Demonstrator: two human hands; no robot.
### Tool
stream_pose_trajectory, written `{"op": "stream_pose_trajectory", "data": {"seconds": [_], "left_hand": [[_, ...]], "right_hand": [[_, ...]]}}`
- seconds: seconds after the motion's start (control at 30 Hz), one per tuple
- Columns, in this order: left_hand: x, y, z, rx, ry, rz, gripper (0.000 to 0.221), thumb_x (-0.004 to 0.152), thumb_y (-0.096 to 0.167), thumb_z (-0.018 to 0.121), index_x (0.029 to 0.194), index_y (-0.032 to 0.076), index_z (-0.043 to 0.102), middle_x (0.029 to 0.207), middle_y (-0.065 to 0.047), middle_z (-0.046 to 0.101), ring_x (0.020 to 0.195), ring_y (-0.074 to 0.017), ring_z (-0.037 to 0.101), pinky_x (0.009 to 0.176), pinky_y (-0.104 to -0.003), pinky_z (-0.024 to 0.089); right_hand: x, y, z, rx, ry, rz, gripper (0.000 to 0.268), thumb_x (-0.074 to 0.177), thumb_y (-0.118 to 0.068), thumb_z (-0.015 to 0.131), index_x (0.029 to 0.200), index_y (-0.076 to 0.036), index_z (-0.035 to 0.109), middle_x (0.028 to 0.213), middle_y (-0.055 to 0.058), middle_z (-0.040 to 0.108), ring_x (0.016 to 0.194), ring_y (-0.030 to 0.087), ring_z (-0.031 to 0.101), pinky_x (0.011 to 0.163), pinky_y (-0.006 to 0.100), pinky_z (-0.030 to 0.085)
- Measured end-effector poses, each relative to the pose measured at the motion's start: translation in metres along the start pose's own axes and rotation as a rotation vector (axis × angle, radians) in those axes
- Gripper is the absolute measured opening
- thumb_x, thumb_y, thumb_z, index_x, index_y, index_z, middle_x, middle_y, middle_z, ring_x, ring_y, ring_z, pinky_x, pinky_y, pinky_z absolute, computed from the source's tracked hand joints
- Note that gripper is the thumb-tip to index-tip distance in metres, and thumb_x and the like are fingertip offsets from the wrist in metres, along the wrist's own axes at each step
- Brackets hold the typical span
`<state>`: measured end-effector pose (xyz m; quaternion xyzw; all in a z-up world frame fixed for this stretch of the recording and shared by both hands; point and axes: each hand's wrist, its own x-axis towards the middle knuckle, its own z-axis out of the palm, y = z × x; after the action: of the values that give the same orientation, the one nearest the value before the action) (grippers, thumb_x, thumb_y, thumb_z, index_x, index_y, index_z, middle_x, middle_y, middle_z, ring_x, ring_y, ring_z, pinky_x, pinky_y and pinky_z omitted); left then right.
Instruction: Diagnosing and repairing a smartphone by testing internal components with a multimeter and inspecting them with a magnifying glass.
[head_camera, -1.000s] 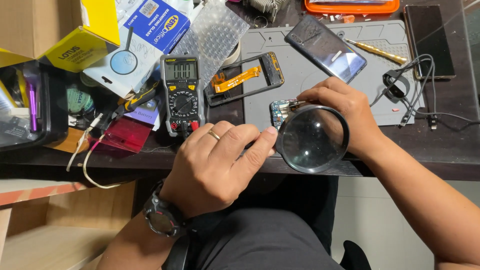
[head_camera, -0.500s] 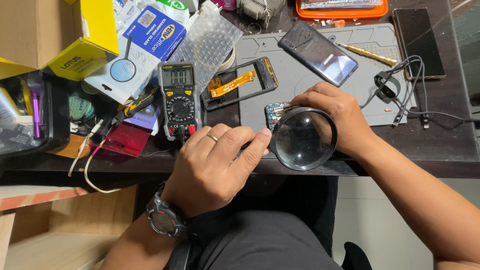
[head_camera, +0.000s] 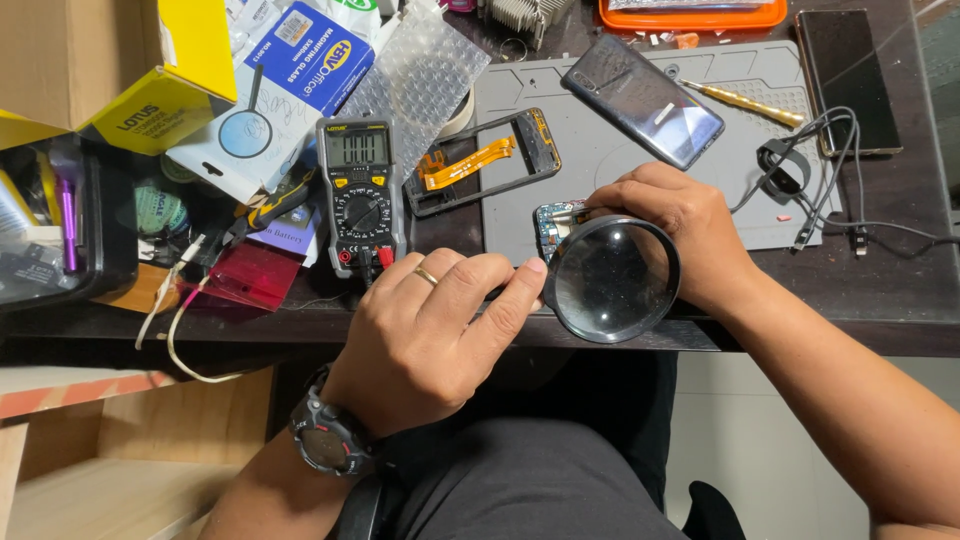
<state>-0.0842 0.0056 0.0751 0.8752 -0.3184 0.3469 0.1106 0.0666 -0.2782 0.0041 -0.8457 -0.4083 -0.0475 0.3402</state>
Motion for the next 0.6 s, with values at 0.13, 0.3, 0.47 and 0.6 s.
{"op": "stream_pose_trajectory", "data": {"seconds": [0.13,0.3,0.47,0.6], "left_hand": [[0.0,0.0,0.002,-0.005,-0.002,-0.009,0.018,0.121,0.008,0.072,0.135,0.001,0.081,0.117,-0.014,0.075,0.082,-0.0301,0.063,0.068,-0.045,0.05],[0.0,0.0,0.002,-0.004,-0.005,-0.011,0.019,0.122,0.006,0.069,0.136,0.002,0.081,0.119,-0.014,0.074,0.083,-0.0298,0.063,0.068,-0.045,0.05],[0.001,0.0,0.001,-0.003,-0.001,-0.012,0.018,0.121,0.006,0.07,0.135,0.002,0.081,0.117,-0.014,0.074,0.082,-0.0294,0.062,0.067,-0.045,0.049],[0.002,0.001,-0.003,-0.002,0.007,-0.008,0.016,0.121,0.005,0.073,0.134,0.002,0.081,0.117,-0.013,0.074,0.082,-0.0289,0.062,0.068,-0.044,0.05]], "right_hand": [[0.001,-0.002,0.001,-0.007,-0.001,0.013,0.013,0.111,-0.007,0.08,0.122,-0.01,0.085,0.107,0.009,0.077,0.099,0.021,0.075,0.088,0.035,0.058],[0.002,-0.003,0.001,0.011,0.013,0.012,0.021,0.11,0.0,0.069,0.12,-0.008,0.085,0.106,0.01,0.078,0.098,0.023,0.075,0.088,0.036,0.058],[0.0,-0.002,-0.002,0.034,0.076,0.053,0.009,0.117,-0.011,0.079,0.123,-0.007,0.084,0.106,0.009,0.081,0.094,0.021,0.071,0.086,0.035,0.055],[-0.004,0.017,-0.009,-0.125,0.085,-0.009,0.016,0.12,-0.009,0.082,0.132,-0.005,0.073,0.116,0.009,0.08,0.1,0.031,0.07,0.091,0.044,0.053]]}}
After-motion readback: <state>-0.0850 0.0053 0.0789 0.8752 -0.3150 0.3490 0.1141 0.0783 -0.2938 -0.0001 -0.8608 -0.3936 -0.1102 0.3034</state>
